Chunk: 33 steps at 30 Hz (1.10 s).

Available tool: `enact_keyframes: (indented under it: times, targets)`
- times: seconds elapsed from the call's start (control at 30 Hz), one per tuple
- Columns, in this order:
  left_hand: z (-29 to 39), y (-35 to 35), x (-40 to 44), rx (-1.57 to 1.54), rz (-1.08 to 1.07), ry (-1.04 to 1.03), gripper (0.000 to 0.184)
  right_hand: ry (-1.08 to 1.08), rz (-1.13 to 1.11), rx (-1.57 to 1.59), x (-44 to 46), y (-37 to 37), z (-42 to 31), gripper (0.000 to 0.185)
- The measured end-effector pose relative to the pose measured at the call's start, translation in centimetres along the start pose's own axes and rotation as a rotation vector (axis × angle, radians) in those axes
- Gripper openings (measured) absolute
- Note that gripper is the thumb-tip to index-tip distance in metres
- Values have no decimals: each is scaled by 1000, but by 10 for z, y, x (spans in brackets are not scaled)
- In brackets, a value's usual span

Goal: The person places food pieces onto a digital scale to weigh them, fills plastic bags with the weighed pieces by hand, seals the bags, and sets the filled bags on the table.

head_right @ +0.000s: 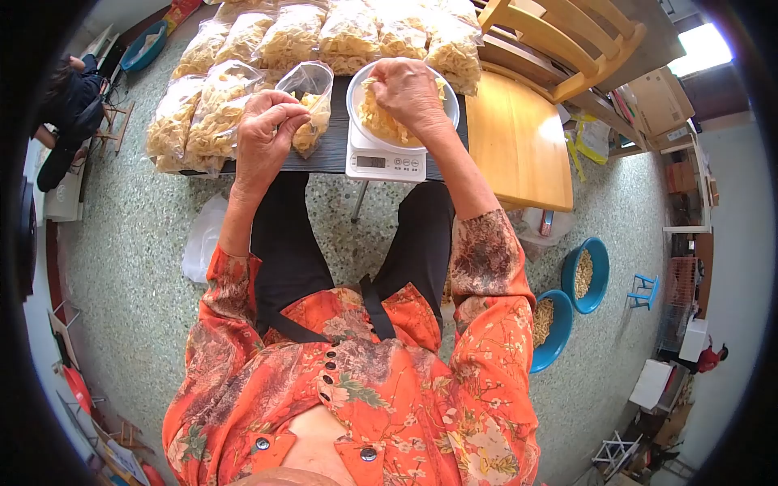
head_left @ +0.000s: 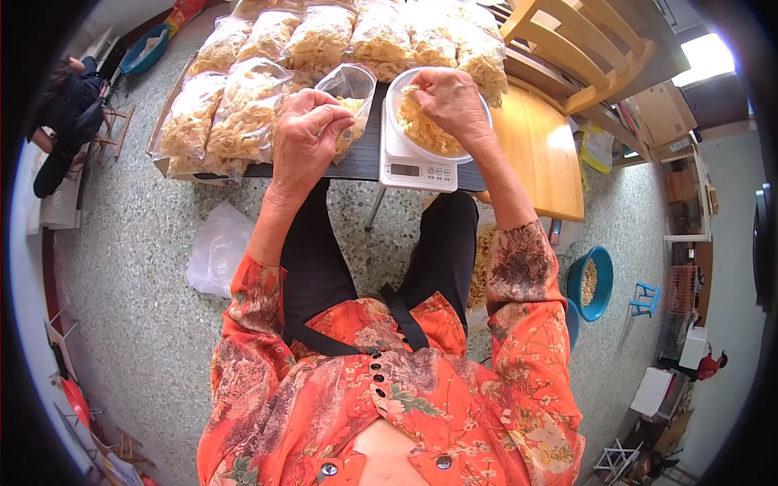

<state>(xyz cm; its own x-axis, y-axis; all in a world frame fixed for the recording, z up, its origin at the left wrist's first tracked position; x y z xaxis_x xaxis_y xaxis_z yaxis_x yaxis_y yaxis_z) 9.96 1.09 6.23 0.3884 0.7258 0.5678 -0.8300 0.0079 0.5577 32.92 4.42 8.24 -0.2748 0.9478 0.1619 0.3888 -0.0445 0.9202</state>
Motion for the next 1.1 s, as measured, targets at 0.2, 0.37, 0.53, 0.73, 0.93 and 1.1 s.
enact_keyframes:
  times: [0.2,0.37,0.53,0.73,0.93,1.1]
  targets:
    - [1,0,-1,-1,-48,23,10,-144,97,351,-14,27,21,18]
    - [7,0,1,30,-42,-4,9,-165,173,1287,-28,27,46,12]
    - [10,-3,3,30,-32,-34,10,-199,297,1661,-31,18,54,8]
    - [12,-3,3,46,-58,-37,10,-21,431,1749,-13,32,31,8]
    - [7,-5,1,-27,-53,-49,11,80,398,1483,4,8,-44,13]
    - [0,-1,-2,-97,-25,9,14,4,71,589,11,-16,-65,15]
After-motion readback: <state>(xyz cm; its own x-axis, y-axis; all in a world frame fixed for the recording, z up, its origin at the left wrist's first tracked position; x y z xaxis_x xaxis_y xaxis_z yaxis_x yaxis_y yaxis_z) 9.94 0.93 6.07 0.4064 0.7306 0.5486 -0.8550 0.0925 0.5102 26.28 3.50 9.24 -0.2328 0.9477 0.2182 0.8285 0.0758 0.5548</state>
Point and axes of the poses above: each hand's wrist, its own x-axis towards the middle knuckle, its own y-axis out of the back of the hand, z = x × y, the point moved 5 cm from there along x, towards the middle knuckle, and after that the axes turned 14 degrees about -z, right-handed, at the moved point
